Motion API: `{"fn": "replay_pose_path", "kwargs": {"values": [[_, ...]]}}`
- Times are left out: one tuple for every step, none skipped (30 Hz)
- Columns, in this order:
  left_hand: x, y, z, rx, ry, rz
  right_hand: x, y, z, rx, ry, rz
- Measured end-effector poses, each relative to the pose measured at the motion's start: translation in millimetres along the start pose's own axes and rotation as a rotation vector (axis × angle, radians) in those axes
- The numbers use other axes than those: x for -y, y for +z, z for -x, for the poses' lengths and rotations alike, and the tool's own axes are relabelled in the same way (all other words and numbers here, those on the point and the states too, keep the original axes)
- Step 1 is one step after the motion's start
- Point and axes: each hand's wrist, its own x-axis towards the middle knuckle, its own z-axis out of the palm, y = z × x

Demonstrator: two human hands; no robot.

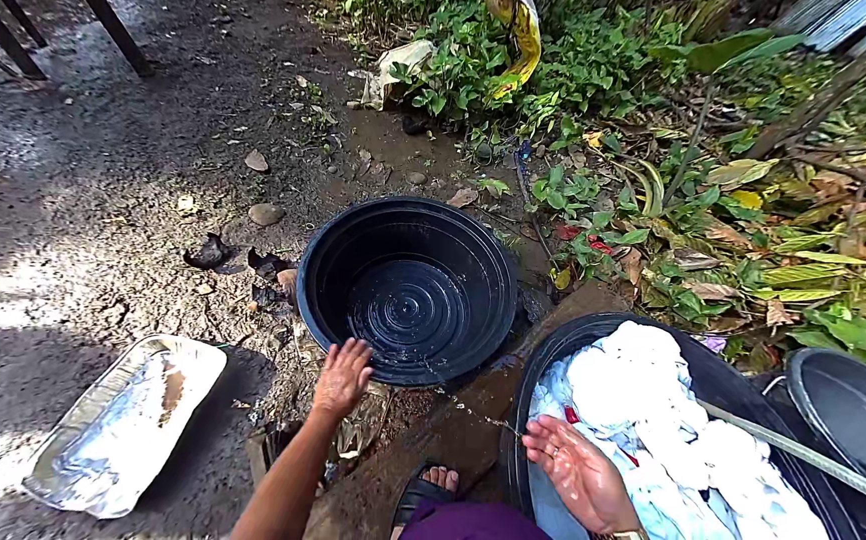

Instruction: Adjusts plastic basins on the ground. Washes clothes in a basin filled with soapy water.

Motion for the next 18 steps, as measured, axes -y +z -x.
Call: {"fn": "replay_pose_path", "kwargs": {"values": [[17.6, -8.9, 1.6, -0.038, -0.107, 0.007, -2.4, -13.4, 5.3, -0.055, 0.032, 0.013], [30.3, -13.9, 0.1, -0.070, -0.215, 0.003, -6.8, -24.3, 10.4, -0.118, 0.083, 0.031], [35.7, -16.5, -4.2, -0.081, -0.315, 0.026, -13.5, -33.0, 14.5, -0.179, 0.151, 0.060], [34.3, -15.1, -10.6, -0.104, -0.398, 0.062, -22.1, -38.9, 17.2, -0.231, 0.220, 0.101], [27.1, -10.1, -17.5, -0.148, -0.468, 0.111, -31.6, -42.6, 18.4, -0.280, 0.276, 0.144], [13.8, -4.0, -24.1, -0.196, -0.544, 0.151, -41.0, -46.1, 17.6, -0.329, 0.316, 0.168], [-3.1, 2.5, -29.7, -0.239, -0.618, 0.162, -47.6, -47.4, 15.5, -0.377, 0.334, 0.177], [-21.3, 8.2, -33.1, -0.251, -0.678, 0.150, -50.8, -46.6, 13.0, -0.412, 0.335, 0.179], [-38.3, 13.6, -33.8, -0.243, -0.707, 0.118, -52.2, -43.5, 10.8, -0.450, 0.325, 0.181], [-52.5, 19.3, -32.1, -0.225, -0.706, 0.073, -53.2, -39.9, 8.6, -0.494, 0.308, 0.172], [-63.4, 24.4, -28.8, -0.200, -0.679, 0.030, -52.8, -36.2, 6.4, -0.526, 0.296, 0.143], [-71.4, 28.3, -24.2, -0.176, -0.638, -0.006, -51.3, -32.7, 4.7, -0.547, 0.280, 0.091], [-76.6, 31.7, -19.5, -0.163, -0.584, -0.042, -48.2, -29.4, 3.5, -0.545, 0.263, 0.033], [-80.4, 33.8, -16.0, -0.149, -0.527, -0.068, -43.5, -27.0, 2.5, -0.513, 0.242, -0.041], [-83.3, 34.6, -13.9, -0.129, -0.466, -0.086, -37.6, -21.3, 0.5, -0.470, 0.222, -0.088], [-86.4, 33.8, -13.7, -0.082, -0.407, -0.102, -29.1, -9.8, -1.7, -0.423, 0.197, -0.119], [-90.3, 31.4, -15.6, 0.023, -0.364, -0.100, -18.6, 5.8, -3.6, -0.385, 0.171, -0.139], [-95.6, 27.4, -21.3, 0.181, -0.345, -0.096, -7.4, 23.1, -5.9, -0.355, 0.144, -0.154]]}}
